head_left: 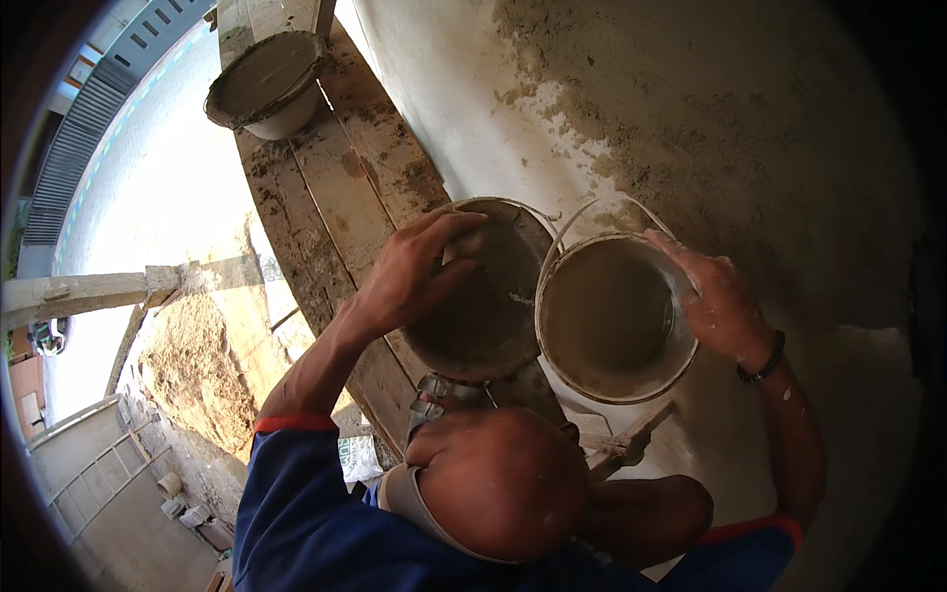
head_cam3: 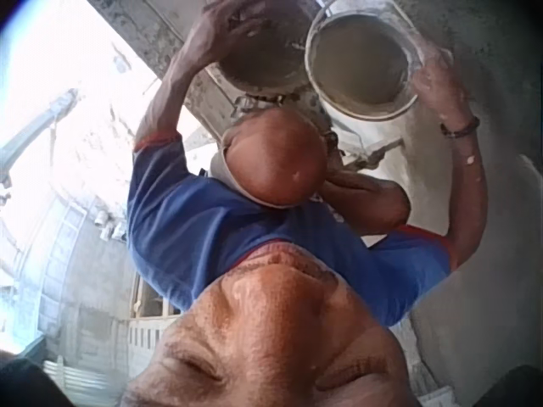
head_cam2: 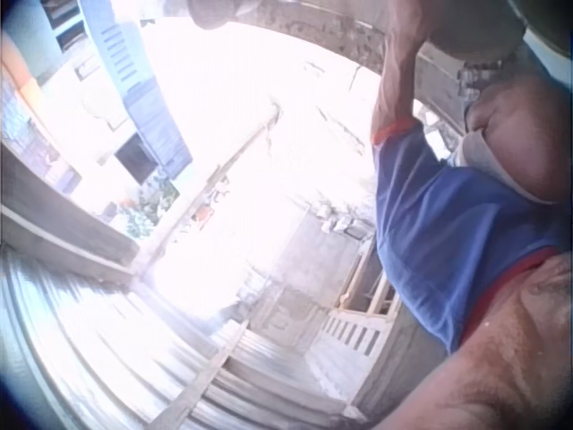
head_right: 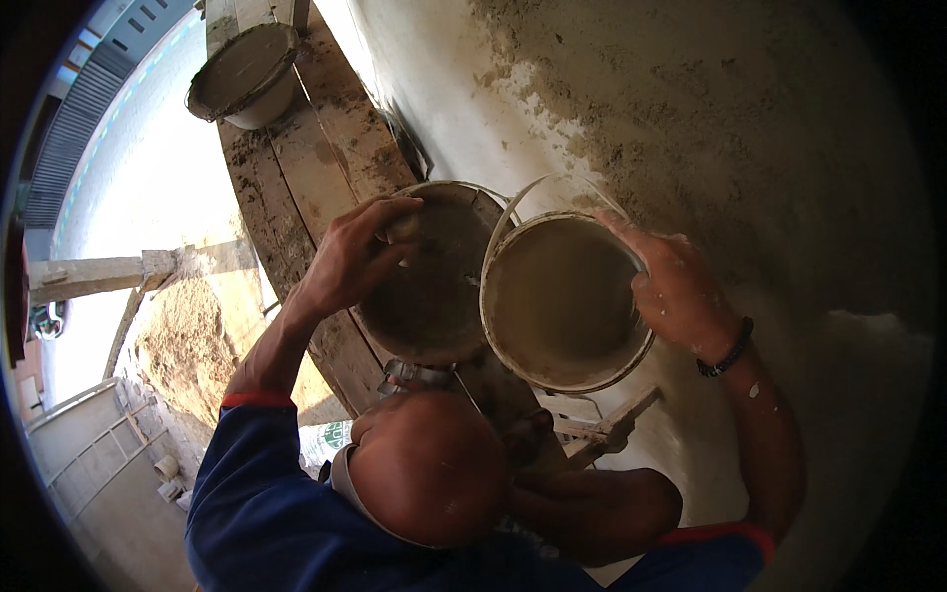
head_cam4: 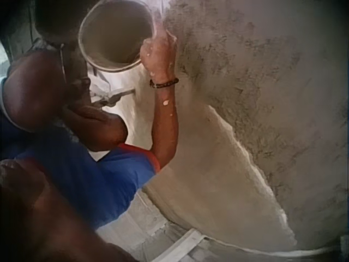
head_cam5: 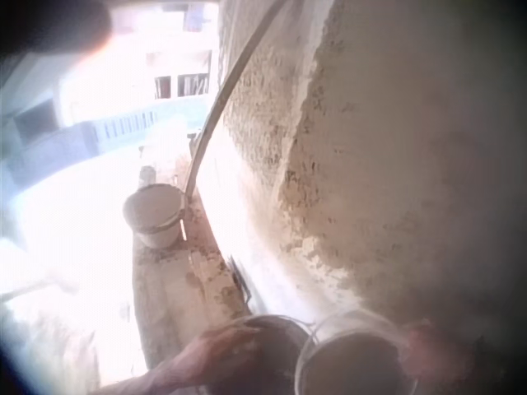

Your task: The person levels and smooths wet cement on a wall using a long wooden straightedge, then mixes more cement in a bucket with a trowel.

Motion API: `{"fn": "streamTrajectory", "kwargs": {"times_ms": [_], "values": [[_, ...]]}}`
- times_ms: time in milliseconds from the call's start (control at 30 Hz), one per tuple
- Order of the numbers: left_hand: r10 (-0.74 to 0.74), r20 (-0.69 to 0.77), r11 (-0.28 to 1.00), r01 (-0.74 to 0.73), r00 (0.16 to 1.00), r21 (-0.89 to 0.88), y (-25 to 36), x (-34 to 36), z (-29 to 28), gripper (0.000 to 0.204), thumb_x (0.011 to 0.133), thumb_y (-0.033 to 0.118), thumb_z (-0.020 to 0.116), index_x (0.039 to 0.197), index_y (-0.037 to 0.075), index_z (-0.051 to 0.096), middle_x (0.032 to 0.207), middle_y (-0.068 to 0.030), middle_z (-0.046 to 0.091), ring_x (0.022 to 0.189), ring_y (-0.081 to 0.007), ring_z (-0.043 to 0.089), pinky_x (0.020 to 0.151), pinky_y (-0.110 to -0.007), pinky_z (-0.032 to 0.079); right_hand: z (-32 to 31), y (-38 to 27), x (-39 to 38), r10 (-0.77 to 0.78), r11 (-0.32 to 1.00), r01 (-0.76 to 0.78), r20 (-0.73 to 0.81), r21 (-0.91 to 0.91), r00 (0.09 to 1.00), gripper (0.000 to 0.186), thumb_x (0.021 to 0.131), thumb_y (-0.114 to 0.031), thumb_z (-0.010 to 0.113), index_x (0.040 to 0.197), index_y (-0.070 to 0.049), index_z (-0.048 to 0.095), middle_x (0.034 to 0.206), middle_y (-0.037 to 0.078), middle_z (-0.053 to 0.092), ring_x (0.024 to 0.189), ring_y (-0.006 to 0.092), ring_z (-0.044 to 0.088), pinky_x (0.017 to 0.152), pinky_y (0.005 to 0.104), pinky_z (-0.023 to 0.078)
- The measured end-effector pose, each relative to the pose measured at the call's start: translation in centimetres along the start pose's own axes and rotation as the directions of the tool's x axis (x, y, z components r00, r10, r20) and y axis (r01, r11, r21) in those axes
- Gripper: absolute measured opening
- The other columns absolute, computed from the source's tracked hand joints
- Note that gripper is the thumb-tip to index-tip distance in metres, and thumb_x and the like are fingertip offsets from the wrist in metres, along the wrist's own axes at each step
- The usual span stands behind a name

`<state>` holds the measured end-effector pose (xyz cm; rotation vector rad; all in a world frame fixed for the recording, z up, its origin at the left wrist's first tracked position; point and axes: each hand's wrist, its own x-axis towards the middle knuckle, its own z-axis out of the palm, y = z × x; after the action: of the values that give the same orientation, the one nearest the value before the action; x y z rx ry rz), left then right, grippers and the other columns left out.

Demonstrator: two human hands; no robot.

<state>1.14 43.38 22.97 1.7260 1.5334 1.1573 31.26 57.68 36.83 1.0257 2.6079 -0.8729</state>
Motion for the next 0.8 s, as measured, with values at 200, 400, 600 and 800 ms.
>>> {"fn": "streamTrajectory", "kwargs": {"times_ms": [200,400,600,800], "values": [[0.047,0.116,0.996,-0.037,0.992,-0.086,1.7,1.7,1.7,0.043,0.078,0.009,0.067,0.119,0.002,0.056,0.115,-0.0171,0.06,0.106,-0.0347,0.059,0.09,-0.04,0.047,2.0,5.4,-7.4,0.113,0.976,-0.042,-0.331,0.214,0.937,0.074,0.069,0.011,0.041,0.141,-0.007,0.04,0.139,0.018,0.047,0.131,0.0304,0.042,0.111,0.0382,0.031],[0.01,0.321,0.999,0.001,0.947,-0.033,2.6,2.9,5.8,0.041,0.075,0.003,0.067,0.115,0.0,0.057,0.112,-0.0174,0.061,0.102,-0.0325,0.06,0.087,-0.038,0.047,5.5,10.6,-18.2,0.4,0.897,-0.254,-0.418,0.362,0.816,0.069,0.073,0.01,0.047,0.14,-0.008,0.041,0.136,0.013,0.051,0.126,0.0235,0.049,0.107,0.0363,0.038],[0.033,0.439,0.998,-0.004,0.898,-0.066,1.7,3.3,7.1,0.04,0.086,0.0,0.054,0.126,-0.001,0.048,0.109,-0.0161,0.062,0.097,-0.025,0.06,0.088,-0.035,0.046,13.5,12.6,-32.1,0.6,0.799,-0.421,-0.517,0.43,0.61,0.062,0.08,0.005,0.055,0.139,-0.011,0.044,0.133,0.011,0.055,0.117,0.0199,0.056,0.097,0.0344,0.047],[-0.083,0.442,0.996,0.068,0.893,0.05,1.4,3.6,8.2,0.044,0.083,0.002,0.056,0.127,0.001,0.049,0.123,-0.0158,0.056,0.112,-0.0265,0.052,0.099,-0.038,0.039,27.7,9.7,-45.3,0.948,0.318,-0.314,-0.311,0.894,0.076,0.061,0.08,0.002,0.057,0.139,-0.007,0.043,0.119,0.011,0.058,0.091,0.014,0.058,0.072,0.0277,0.05]]}}
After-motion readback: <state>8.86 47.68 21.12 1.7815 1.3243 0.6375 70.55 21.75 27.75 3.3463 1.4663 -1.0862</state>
